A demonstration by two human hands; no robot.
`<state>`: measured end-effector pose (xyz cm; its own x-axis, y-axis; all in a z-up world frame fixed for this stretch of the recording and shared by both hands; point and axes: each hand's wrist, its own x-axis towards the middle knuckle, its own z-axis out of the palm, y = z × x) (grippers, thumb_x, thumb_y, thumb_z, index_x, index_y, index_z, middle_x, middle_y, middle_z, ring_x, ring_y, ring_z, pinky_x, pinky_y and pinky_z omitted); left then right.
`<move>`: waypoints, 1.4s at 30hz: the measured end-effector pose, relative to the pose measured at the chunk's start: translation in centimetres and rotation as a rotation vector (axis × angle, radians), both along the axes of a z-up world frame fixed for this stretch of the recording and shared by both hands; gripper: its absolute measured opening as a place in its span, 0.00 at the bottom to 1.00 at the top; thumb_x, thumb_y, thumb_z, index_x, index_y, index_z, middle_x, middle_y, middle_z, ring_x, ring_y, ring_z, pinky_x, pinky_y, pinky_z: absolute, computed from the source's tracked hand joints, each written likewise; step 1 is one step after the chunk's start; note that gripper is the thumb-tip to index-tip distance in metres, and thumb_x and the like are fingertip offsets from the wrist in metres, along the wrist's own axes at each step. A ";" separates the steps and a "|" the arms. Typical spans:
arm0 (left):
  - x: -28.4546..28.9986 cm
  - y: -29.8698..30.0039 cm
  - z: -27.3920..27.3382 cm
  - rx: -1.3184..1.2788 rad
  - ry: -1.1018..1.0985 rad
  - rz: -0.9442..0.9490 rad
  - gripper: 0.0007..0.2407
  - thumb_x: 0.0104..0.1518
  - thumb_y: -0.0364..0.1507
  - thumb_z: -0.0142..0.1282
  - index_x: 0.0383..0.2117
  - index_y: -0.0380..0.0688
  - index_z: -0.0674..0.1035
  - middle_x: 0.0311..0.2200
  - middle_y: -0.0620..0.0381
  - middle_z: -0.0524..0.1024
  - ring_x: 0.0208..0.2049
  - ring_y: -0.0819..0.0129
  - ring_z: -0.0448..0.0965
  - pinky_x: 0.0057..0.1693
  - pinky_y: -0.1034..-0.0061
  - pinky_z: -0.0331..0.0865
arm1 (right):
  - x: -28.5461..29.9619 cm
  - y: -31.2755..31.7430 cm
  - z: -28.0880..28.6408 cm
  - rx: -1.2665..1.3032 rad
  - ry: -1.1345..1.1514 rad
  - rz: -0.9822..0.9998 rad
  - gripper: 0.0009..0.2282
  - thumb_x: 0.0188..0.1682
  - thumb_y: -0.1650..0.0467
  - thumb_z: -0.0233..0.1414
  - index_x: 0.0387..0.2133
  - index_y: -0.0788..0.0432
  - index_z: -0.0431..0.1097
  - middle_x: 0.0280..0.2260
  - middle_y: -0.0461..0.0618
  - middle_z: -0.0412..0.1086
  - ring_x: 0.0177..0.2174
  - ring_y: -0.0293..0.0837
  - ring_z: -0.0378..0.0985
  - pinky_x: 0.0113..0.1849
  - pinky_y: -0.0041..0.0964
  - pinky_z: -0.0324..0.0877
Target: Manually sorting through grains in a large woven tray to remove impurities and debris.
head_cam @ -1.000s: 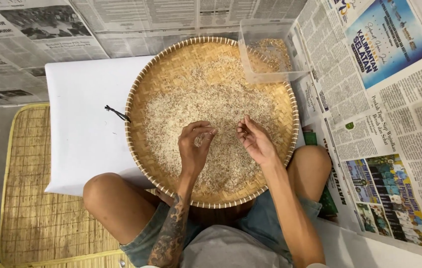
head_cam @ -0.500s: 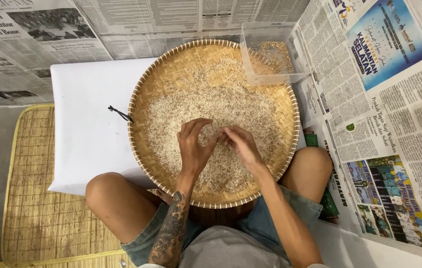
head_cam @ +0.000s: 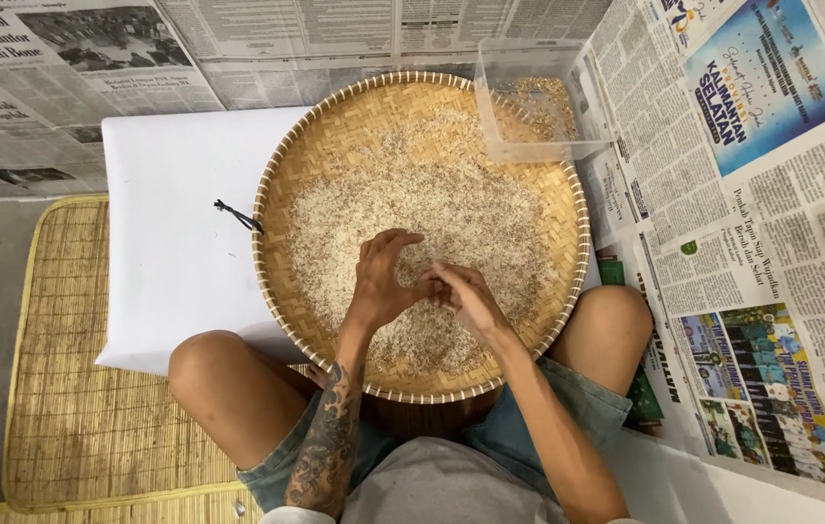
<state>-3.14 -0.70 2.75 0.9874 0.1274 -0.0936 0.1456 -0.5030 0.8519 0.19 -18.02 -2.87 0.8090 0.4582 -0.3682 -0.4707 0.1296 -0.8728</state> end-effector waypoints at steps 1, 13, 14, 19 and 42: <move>-0.2 0.0 0.3 -0.001 0.001 0.000 0.30 0.38 0.32 0.73 0.54 0.57 0.78 0.58 0.53 0.68 0.63 0.52 0.63 0.62 0.50 0.62 | -0.1 0.1 0.1 -0.001 0.001 0.000 0.14 0.54 0.60 0.54 0.34 0.58 0.77 0.24 0.48 0.73 0.24 0.38 0.77 0.27 0.25 0.69; -1.5 2.6 -0.5 -0.240 -0.247 0.204 0.14 0.59 0.30 0.63 0.51 0.47 0.79 0.51 0.50 0.76 0.55 0.54 0.73 0.56 0.60 0.70 | 3.1 -2.8 -0.4 0.506 0.349 -0.243 0.21 0.58 0.59 0.45 0.49 0.66 0.68 0.45 0.61 0.74 0.46 0.51 0.78 0.48 0.39 0.74; -1.5 2.8 -1.9 -0.148 -0.290 0.252 0.12 0.60 0.29 0.62 0.49 0.47 0.80 0.49 0.52 0.77 0.53 0.56 0.75 0.54 0.64 0.70 | 3.5 -3.2 -0.9 0.526 0.340 -0.252 0.20 0.58 0.59 0.44 0.48 0.66 0.69 0.44 0.61 0.74 0.46 0.52 0.78 0.48 0.39 0.74; -2.6 2.2 -3.5 -0.055 -0.435 0.316 0.08 0.64 0.27 0.55 0.46 0.43 0.80 0.43 0.48 0.79 0.50 0.53 0.76 0.56 0.64 0.69 | 7.3 -4.6 0.1 0.615 0.310 -0.322 0.15 0.58 0.66 0.45 0.46 0.67 0.70 0.42 0.60 0.75 0.43 0.53 0.79 0.46 0.39 0.75; 8.0 -5.9 -13.3 0.778 -0.503 0.130 0.26 0.64 0.46 0.52 0.60 0.39 0.70 0.64 0.33 0.61 0.66 0.34 0.59 0.48 0.40 0.75 | 1.7 -7.1 2.2 -0.374 -0.656 -0.628 0.10 0.57 0.66 0.53 0.39 0.61 0.77 0.37 0.56 0.77 0.42 0.50 0.81 0.49 0.45 0.74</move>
